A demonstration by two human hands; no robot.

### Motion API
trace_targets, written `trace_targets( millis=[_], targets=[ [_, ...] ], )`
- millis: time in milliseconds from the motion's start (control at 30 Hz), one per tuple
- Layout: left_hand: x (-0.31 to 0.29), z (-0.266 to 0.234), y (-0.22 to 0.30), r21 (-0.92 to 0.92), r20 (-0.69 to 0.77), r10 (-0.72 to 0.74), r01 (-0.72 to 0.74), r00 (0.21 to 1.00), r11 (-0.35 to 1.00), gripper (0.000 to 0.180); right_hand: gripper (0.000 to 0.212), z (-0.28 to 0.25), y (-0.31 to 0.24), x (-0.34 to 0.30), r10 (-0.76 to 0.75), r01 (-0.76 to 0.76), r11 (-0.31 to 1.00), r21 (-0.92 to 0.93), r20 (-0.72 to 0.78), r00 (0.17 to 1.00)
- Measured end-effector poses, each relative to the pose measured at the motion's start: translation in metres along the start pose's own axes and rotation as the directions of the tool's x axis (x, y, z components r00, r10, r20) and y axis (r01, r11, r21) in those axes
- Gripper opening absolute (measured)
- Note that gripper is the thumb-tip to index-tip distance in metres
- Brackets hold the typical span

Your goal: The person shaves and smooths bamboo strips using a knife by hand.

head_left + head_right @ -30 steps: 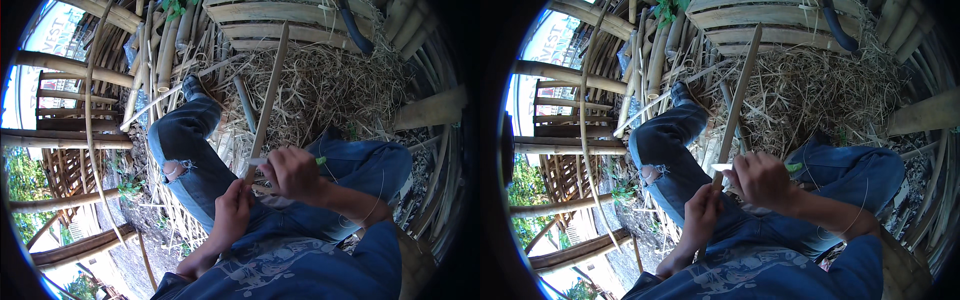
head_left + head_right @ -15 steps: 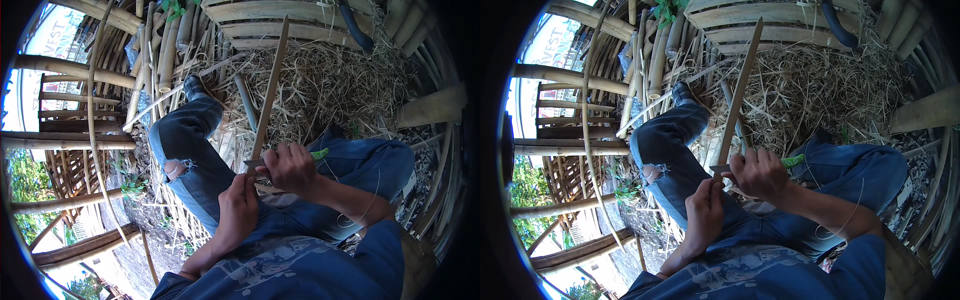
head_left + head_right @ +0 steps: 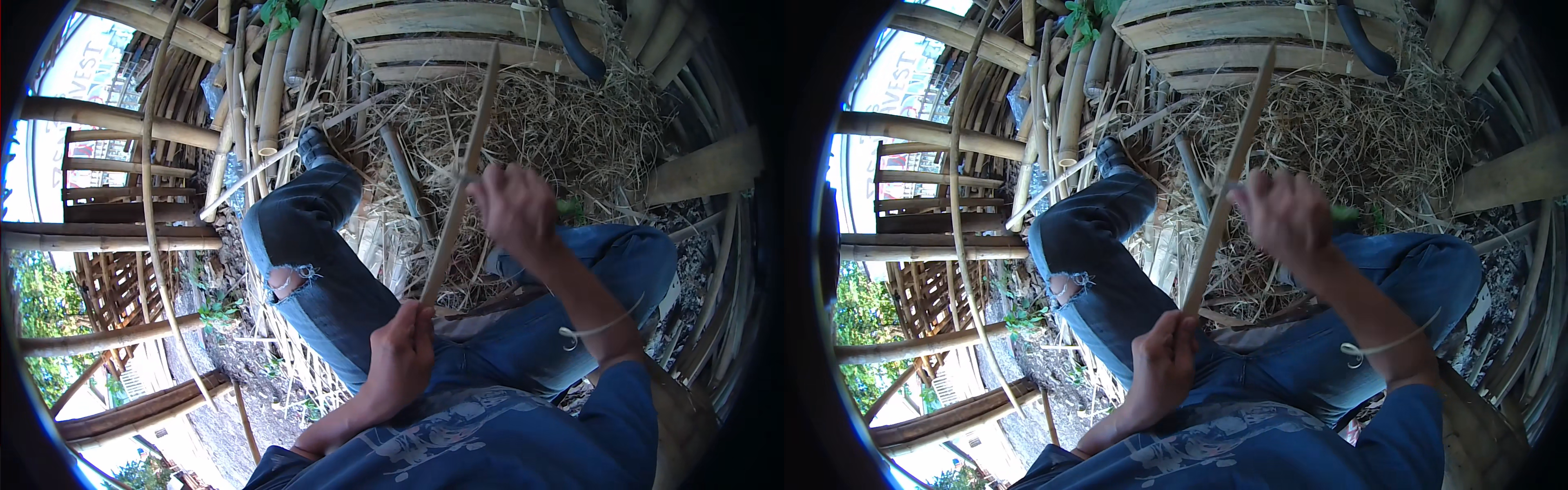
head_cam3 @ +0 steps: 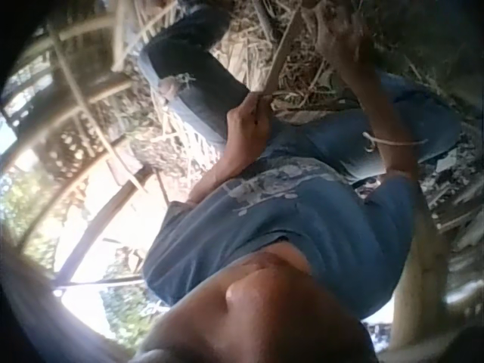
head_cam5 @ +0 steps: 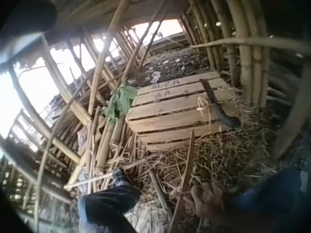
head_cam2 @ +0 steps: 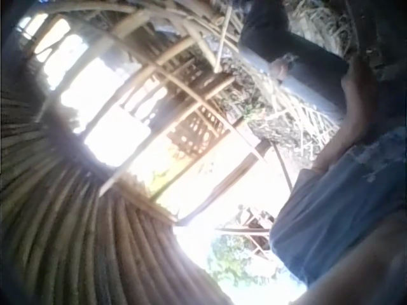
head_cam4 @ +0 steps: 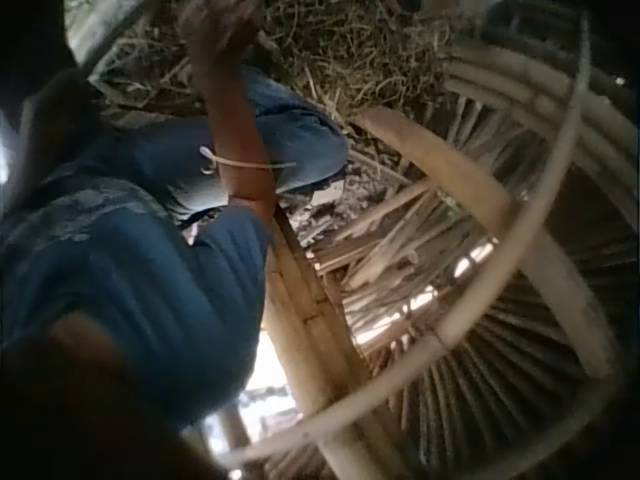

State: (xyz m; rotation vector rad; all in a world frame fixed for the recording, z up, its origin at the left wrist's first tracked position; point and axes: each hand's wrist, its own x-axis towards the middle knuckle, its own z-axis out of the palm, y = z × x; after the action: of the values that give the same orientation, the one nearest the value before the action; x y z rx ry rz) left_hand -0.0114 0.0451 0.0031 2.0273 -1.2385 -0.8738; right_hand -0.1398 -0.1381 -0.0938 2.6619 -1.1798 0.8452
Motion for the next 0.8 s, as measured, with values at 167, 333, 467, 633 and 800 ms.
trace_targets(
  millis=[167, 333, 467, 633, 800],
  targets=[
    [-0.004, -0.003, -0.002, -0.036, 0.089, -0.023, 0.027, 0.996, 0.999, 0.009, 0.033, 0.005, 0.025, 0.007, -0.056, 0.051, 0.997, -0.065, -0.087, 0.995],
    [-0.028, -0.012, -0.001, -0.029, 0.216, -0.106, 0.115, 0.971, 0.993, 0.014, 0.041, 0.027, 0.087, 0.009, 0.267, -0.243, 0.933, -0.265, 0.058, 0.962],
    [-0.034, -0.025, 0.001, -0.007, 0.232, -0.175, 0.182, 0.957, 0.983, 0.015, 0.040, 0.035, 0.097, 0.008, 0.145, -0.147, 0.960, -0.240, -0.028, 0.989],
    [-0.042, -0.033, -0.007, 0.041, 0.274, -0.225, 0.222, 0.935, 0.974, 0.016, 0.039, 0.042, 0.109, 0.001, 0.168, -0.154, 0.945, -0.288, 0.024, 0.986],
    [-0.050, -0.037, -0.021, 0.039, 0.285, -0.238, 0.236, 0.929, 0.971, 0.015, 0.039, 0.061, 0.107, -0.008, 0.147, -0.114, 0.963, -0.244, 0.121, 0.982]
  ],
)
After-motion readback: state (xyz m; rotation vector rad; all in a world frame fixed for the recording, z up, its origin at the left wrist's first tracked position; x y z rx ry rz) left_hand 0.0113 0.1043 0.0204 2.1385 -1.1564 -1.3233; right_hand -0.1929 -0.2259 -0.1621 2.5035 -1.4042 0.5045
